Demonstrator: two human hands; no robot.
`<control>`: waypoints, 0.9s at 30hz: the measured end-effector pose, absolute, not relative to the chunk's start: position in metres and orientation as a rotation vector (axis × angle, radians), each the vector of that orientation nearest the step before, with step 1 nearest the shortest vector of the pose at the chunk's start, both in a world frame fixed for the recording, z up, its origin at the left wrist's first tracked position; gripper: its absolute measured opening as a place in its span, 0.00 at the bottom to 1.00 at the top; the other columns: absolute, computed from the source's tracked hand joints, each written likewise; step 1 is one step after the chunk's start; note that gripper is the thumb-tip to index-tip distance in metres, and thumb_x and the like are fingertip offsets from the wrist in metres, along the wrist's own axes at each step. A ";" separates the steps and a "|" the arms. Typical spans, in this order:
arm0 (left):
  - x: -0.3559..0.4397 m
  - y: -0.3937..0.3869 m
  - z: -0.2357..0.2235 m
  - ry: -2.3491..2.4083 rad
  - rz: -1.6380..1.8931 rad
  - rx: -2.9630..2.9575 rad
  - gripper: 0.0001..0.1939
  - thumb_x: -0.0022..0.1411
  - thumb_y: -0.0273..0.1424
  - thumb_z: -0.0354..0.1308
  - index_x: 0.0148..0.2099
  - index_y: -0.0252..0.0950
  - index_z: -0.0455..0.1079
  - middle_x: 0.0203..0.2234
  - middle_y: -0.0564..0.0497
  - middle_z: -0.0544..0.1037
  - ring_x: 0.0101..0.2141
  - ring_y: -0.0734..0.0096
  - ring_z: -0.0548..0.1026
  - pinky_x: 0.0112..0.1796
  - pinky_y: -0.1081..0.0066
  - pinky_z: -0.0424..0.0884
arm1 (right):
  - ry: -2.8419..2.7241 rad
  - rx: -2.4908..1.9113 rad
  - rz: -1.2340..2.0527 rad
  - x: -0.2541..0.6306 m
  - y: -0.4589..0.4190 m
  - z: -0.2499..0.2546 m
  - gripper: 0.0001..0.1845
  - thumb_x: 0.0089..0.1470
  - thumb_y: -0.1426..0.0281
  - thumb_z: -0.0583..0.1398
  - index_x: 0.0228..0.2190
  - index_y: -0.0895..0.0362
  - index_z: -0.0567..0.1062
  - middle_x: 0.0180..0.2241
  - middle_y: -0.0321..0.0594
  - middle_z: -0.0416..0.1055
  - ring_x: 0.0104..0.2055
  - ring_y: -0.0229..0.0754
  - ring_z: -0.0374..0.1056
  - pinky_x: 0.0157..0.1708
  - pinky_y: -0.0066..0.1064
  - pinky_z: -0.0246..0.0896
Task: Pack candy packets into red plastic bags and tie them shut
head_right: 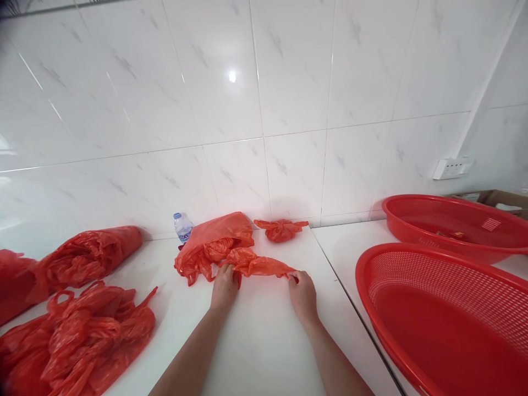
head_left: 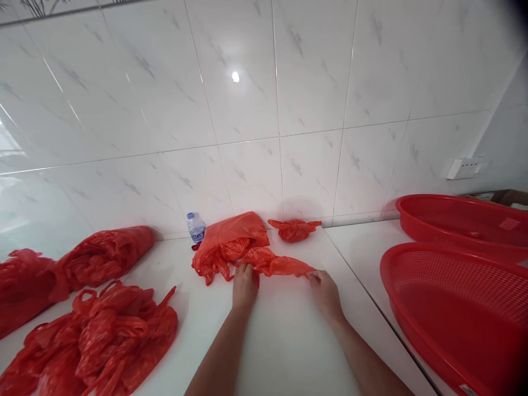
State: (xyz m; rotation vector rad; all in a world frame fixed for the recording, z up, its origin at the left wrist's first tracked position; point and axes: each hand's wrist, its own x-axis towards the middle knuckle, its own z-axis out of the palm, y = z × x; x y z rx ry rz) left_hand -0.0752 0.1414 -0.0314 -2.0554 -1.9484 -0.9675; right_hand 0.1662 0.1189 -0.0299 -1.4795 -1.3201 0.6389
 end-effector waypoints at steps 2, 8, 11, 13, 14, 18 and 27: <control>-0.079 0.141 -0.031 -1.970 -0.948 -2.023 0.14 0.56 0.17 0.46 0.37 0.36 0.69 0.37 0.44 0.73 0.41 0.61 0.71 0.49 0.55 0.62 | -1.189 -1.522 0.639 0.176 0.119 -0.027 0.13 0.51 0.65 0.51 0.32 0.56 0.73 0.37 0.43 0.73 0.41 0.46 0.69 0.42 0.36 0.61; -0.078 0.135 -0.030 -2.005 -0.914 -1.985 0.16 0.58 0.20 0.46 0.46 0.36 0.68 0.49 0.41 0.71 0.48 0.56 0.69 0.52 0.46 0.56 | -0.979 -1.574 0.640 0.201 0.118 -0.023 0.16 0.47 0.61 0.53 0.36 0.56 0.71 0.29 0.38 0.71 0.28 0.42 0.66 0.29 0.32 0.60; -0.073 0.126 -0.031 -1.972 -0.914 -1.970 0.22 0.58 0.21 0.46 0.54 0.37 0.63 0.54 0.41 0.67 0.53 0.56 0.66 0.54 0.45 0.53 | -0.959 -1.568 0.609 0.206 0.120 -0.023 0.16 0.48 0.62 0.53 0.36 0.56 0.70 0.27 0.37 0.69 0.28 0.42 0.65 0.30 0.32 0.59; -0.070 0.119 -0.031 -1.912 -0.934 -1.963 0.25 0.57 0.20 0.47 0.58 0.37 0.60 0.55 0.40 0.65 0.54 0.54 0.64 0.54 0.47 0.55 | -0.958 -1.559 0.602 0.206 0.120 -0.022 0.15 0.48 0.62 0.53 0.36 0.56 0.70 0.28 0.37 0.69 0.29 0.42 0.65 0.31 0.32 0.58; -0.069 0.115 -0.031 -1.870 -0.960 -1.966 0.27 0.57 0.20 0.48 0.59 0.36 0.59 0.55 0.40 0.65 0.54 0.54 0.63 0.53 0.49 0.57 | -0.960 -1.552 0.601 0.206 0.119 -0.022 0.15 0.49 0.62 0.52 0.36 0.56 0.70 0.28 0.38 0.69 0.30 0.42 0.65 0.31 0.32 0.58; -0.068 0.102 -0.026 -1.767 -1.193 -1.923 0.28 0.59 0.24 0.48 0.62 0.36 0.55 0.49 0.39 0.65 0.53 0.55 0.63 0.51 0.55 0.63 | -0.978 -1.531 0.614 0.204 0.116 -0.022 0.14 0.49 0.62 0.52 0.35 0.56 0.70 0.27 0.37 0.69 0.28 0.42 0.65 0.29 0.31 0.57; -0.082 0.101 -0.023 -2.234 -1.893 -1.832 0.08 0.51 0.36 0.58 0.33 0.37 0.70 0.35 0.46 0.72 0.40 0.56 0.70 0.46 0.55 0.65 | -1.104 -1.545 0.393 0.201 0.113 -0.017 0.17 0.52 0.60 0.52 0.39 0.57 0.70 0.33 0.42 0.70 0.35 0.45 0.66 0.35 0.35 0.60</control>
